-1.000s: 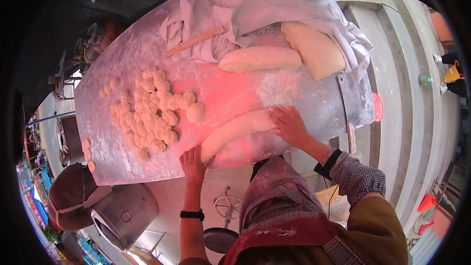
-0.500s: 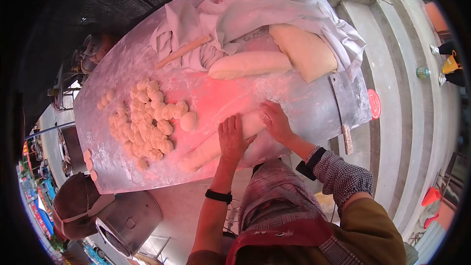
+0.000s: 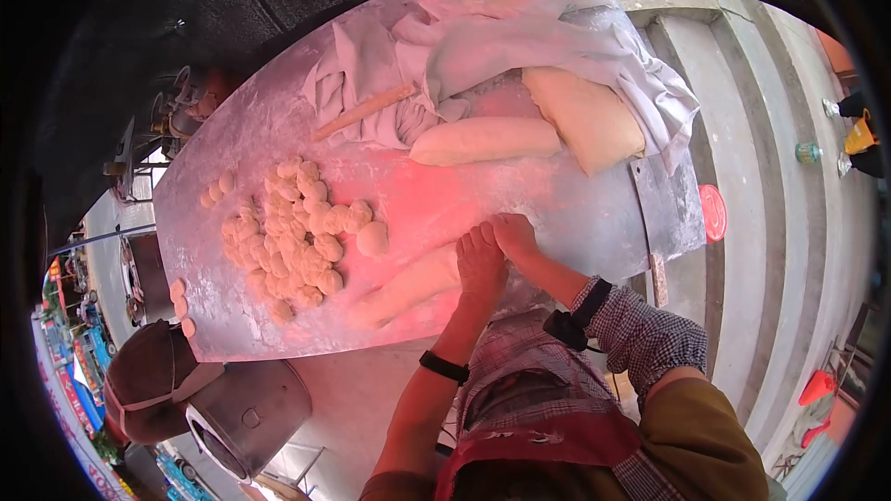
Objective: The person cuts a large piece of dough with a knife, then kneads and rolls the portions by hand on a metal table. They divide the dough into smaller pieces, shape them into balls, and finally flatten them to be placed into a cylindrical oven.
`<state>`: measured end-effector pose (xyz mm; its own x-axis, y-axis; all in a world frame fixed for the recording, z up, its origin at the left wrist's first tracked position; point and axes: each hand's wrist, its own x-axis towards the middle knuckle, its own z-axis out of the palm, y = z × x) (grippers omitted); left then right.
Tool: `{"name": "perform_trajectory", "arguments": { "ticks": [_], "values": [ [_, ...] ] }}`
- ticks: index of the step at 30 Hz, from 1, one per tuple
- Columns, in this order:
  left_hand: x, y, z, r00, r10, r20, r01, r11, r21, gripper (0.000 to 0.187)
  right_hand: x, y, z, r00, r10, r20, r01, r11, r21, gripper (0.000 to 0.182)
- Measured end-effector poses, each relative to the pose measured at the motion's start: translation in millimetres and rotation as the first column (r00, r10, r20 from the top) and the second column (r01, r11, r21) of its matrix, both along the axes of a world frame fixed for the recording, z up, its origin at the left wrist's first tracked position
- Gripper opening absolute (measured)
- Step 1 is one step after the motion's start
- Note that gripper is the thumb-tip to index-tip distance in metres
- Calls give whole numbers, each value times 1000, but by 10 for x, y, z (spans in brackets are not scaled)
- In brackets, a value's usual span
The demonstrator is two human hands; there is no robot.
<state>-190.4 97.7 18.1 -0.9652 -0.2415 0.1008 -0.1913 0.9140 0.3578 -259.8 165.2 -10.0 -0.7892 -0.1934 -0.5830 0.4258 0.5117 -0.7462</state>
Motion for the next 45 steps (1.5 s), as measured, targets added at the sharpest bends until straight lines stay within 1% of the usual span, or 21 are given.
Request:
{"name": "perform_trajectory", "arguments": {
  "ticks": [4,5,9,11,15,16,17,18,20,22,23,24,26,27,29,33,36,38,42,44,45],
  "values": [
    [-35,69,-178,998,49,31,-44,990,-133,31,-64,62,100,989,72,-129,-62,995,74,28],
    [-27,72,-207,998,51,46,-45,991,-126,26,-76,74,78,973,128,-193,-101,985,143,28],
    [-44,41,-233,995,81,50,-76,992,-96,21,-150,107,119,948,153,-280,-128,986,104,24],
    [21,31,-249,997,80,20,-78,993,-85,17,-181,175,206,932,337,-134,-309,931,192,24],
    [-58,-128,-248,981,123,153,-124,992,-2,18,-163,44,814,949,309,53,-313,947,69,26],
    [-81,-166,-310,986,126,112,-127,992,4,22,-110,-87,1124,889,457,-35,-452,861,-233,22],
    [-57,-164,-313,987,132,94,-133,991,10,24,-79,-273,1189,800,587,-125,-597,759,-261,18],
    [-38,-161,-322,988,137,76,-139,990,17,26,-53,-461,1253,696,682,-223,-716,637,-286,18],
    [17,-240,-126,968,197,-155,-209,975,-72,37,-202,-748,1043,552,791,-263,-827,560,-54,23],
    [79,-387,-35,940,203,-275,-243,962,-120,43,-266,-909,624,613,391,-687,-600,796,-82,25],
    [163,-425,-13,980,188,-65,-191,981,-43,51,-325,-845,539,518,333,-788,-510,860,28,28],
    [196,-451,4,979,149,137,-156,987,46,58,-300,-701,450,517,334,-788,-512,858,27,28],
    [206,-432,38,984,171,55,-174,983,64,56,-162,-410,298,780,556,-289,-481,827,292,34],
    [208,-418,53,983,181,33,-183,979,90,56,-131,-393,267,776,561,-288,-483,823,299,34],
    [269,-380,97,979,201,19,-202,972,118,56,-44,-357,202,903,416,-108,-394,902,173,33],
    [267,-354,151,975,200,-98,-191,977,91,52,54,-398,205,941,325,-94,-317,944,92,33],
    [232,-318,36,981,184,-64,-183,983,11,42,79,-384,191,923,309,-228,-280,948,151,31],
    [236,-295,-78,983,186,-4,-186,982,-25,36,61,-362,79,808,414,-419,-319,906,280,27],
    [167,-328,-136,976,215,-40,-218,974,-64,19,-48,-314,364,806,470,-359,-368,874,317,26],
    [115,-367,-212,975,205,-90,-213,973,-91,17,-83,-225,565,908,413,-69,-403,907,121,25],
    [70,-403,-256,973,227,44,-223,971,-83,23,-18,-235,719,905,419,-70,-409,904,123,25]
  ]
}}
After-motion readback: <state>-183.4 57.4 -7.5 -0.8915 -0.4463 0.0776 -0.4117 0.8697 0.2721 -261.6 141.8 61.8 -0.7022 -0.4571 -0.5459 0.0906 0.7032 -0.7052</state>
